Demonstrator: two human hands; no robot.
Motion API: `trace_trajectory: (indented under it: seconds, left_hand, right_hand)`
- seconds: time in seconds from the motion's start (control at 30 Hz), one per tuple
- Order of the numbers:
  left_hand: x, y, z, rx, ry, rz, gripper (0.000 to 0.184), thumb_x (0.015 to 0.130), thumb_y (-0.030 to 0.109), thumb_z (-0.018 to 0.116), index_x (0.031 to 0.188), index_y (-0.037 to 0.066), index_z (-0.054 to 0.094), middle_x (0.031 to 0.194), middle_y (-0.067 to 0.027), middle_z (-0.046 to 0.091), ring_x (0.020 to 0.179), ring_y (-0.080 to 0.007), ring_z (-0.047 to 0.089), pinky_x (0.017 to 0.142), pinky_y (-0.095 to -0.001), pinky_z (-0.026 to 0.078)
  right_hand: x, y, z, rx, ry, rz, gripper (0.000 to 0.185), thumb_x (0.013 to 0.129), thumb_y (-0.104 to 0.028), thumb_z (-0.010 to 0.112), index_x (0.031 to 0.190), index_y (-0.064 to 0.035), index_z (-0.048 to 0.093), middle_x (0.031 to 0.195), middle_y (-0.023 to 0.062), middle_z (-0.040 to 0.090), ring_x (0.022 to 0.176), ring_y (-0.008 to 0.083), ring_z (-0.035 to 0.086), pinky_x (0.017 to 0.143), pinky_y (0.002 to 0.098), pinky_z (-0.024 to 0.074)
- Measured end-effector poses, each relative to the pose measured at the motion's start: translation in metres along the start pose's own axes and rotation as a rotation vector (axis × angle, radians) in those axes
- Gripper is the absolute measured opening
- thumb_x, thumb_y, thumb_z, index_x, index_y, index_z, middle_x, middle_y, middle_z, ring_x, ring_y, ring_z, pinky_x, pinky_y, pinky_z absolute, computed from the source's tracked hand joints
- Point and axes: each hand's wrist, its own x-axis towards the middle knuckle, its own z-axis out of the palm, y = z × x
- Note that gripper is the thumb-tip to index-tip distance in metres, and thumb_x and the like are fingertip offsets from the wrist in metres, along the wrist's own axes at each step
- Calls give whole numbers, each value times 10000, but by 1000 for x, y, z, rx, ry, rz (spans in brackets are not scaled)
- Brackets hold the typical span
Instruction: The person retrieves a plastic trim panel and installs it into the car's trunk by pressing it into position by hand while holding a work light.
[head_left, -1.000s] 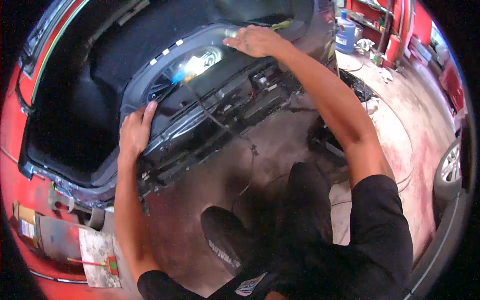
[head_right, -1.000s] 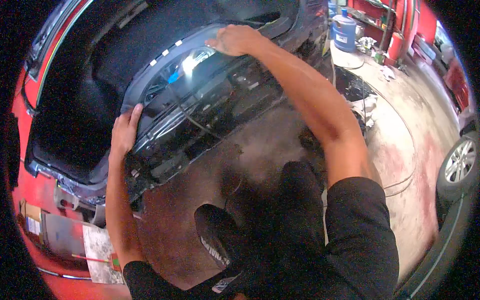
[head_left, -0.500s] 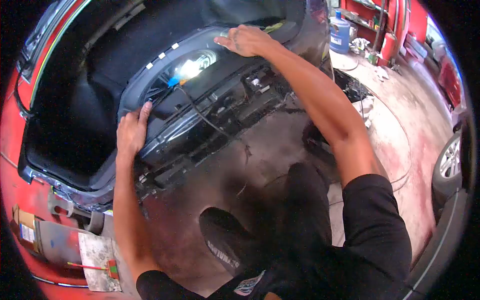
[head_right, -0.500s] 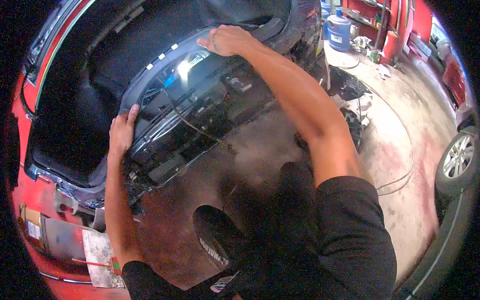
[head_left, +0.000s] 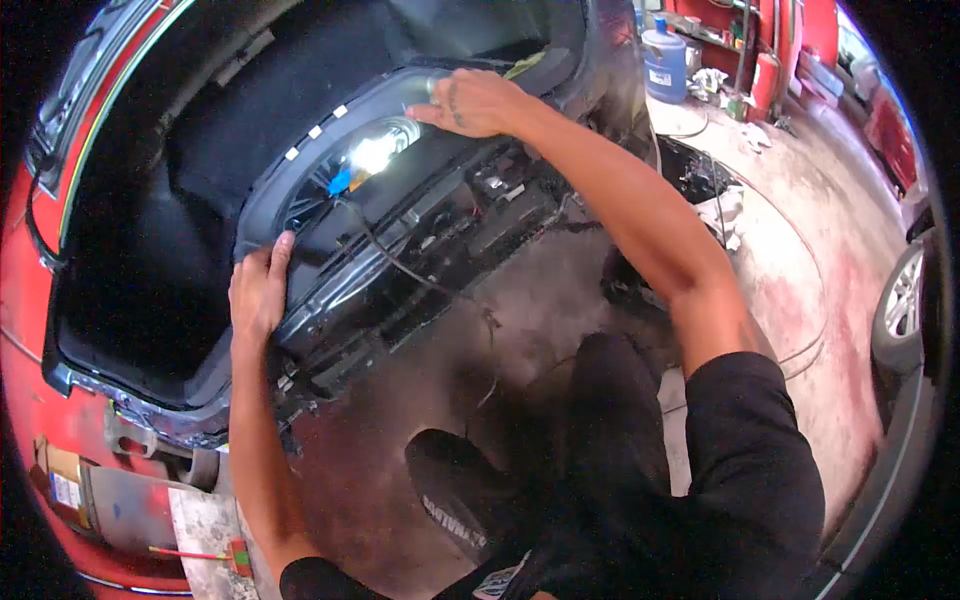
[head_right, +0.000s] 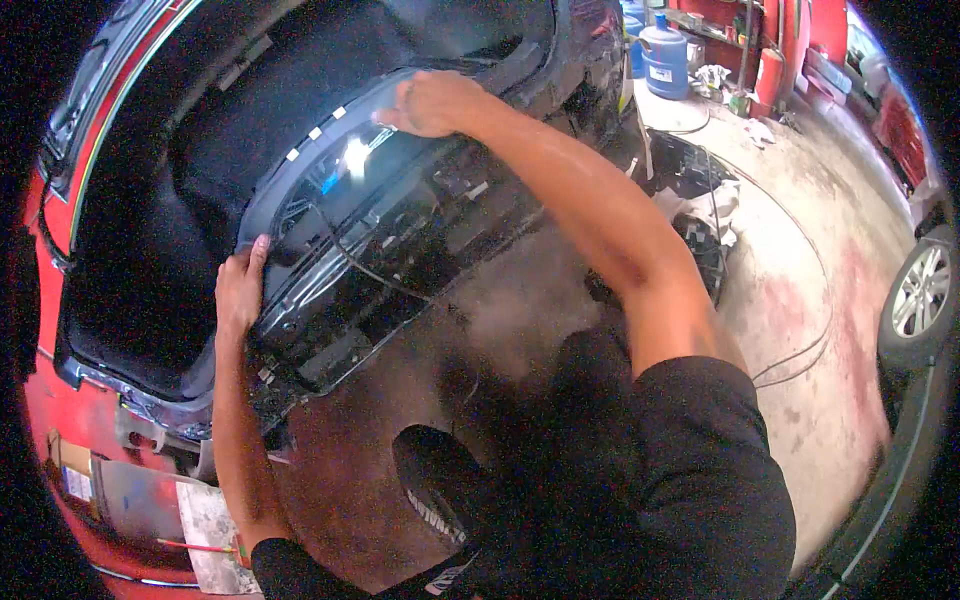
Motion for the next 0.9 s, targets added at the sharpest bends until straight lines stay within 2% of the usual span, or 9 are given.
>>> trace_trajectory:
  seconds: [0.1, 0.23, 0.43, 0.53, 0.57, 0.6, 0.77, 0.87, 0.9]
  left_hand:
    - [7, -4, -1, -44, 69, 38, 766, 1028, 670, 390, 1081, -5, 750, 1087, -334, 687, 1122, -509, 625, 982, -554, 463]
    - [5, -5, 0, -49, -23, 44, 747, 1028, 664, 399, 1134, 13, 752, 1089, -335, 689, 1112, -504, 635, 982, -545, 470]
    - [-3, -10, 0, -147, -25, 113, 691, 1018, 629, 473, 1193, 15, 738, 1103, -308, 707, 1129, -467, 658, 990, -480, 488]
    - [-6, -24, 3, -281, -47, 257, 612, 988, 542, 599, 1273, 11, 697, 1150, -285, 709, 1137, -431, 674, 990, -446, 495]
    - [-7, -31, 5, -330, -33, 353, 591, 971, 503, 644, 1300, 13, 681, 1172, -279, 706, 1139, -419, 678, 991, -439, 497]
    - [-10, -31, 5, -378, -21, 450, 582, 954, 463, 689, 1327, 15, 665, 1193, -274, 702, 1142, -407, 682, 992, -431, 498]
    - [-27, -12, -12, -111, 46, 548, 567, 929, 381, 736, 1352, 19, 626, 1246, -232, 692, 1116, -428, 672, 959, -464, 519]
    - [-34, 1, -18, 101, 70, 578, 530, 960, 362, 697, 1357, 22, 608, 1220, -199, 700, 1064, -420, 678, 871, -483, 549]
    - [-36, 3, -19, 172, 75, 593, 516, 973, 355, 681, 1361, 24, 601, 1211, -189, 701, 1045, -415, 681, 836, -487, 559]
  right_hand:
    - [15, 4, 18, 2, 188, -25, 737, 1017, -657, 445, 886, 3, 745, 947, 288, 723, 963, 477, 694, 878, 542, 550]
    - [16, 14, 6, -4, -40, -71, 795, 1018, -679, 382, 1016, 26, 749, 1109, 262, 726, 1079, 446, 690, 948, 544, 552]
    - [7, 38, -16, 9, -78, -226, 709, 994, -663, 453, 1003, -27, 765, 1049, 225, 749, 1026, 436, 706, 915, 538, 555]
    - [-1, 100, -44, -288, 109, 7, 479, 951, -532, 600, 1032, -83, 745, 1010, 225, 731, 967, 426, 693, 869, 512, 568]
    - [-2, 119, -56, -339, 116, 119, 420, 964, -419, 594, 1045, -37, 748, 1009, 211, 747, 970, 402, 717, 849, 493, 586]
    - [-16, 116, -76, -270, 214, 186, 283, 833, -183, 620, 879, 72, 734, 954, 297, 724, 965, 447, 716, 877, 535, 562]
    - [-7, 143, -66, -194, 104, 162, 270, 755, -182, 643, 864, 44, 745, 936, 303, 720, 951, 463, 714, 816, 541, 569]
    - [5, 154, -49, -215, 248, 200, 210, 738, -146, 657, 852, -1, 757, 908, 255, 735, 882, 444, 726, 758, 521, 579]
    - [10, 160, -50, -370, 137, 57, 197, 735, -135, 660, 854, -15, 760, 898, 236, 739, 856, 433, 727, 738, 511, 581]
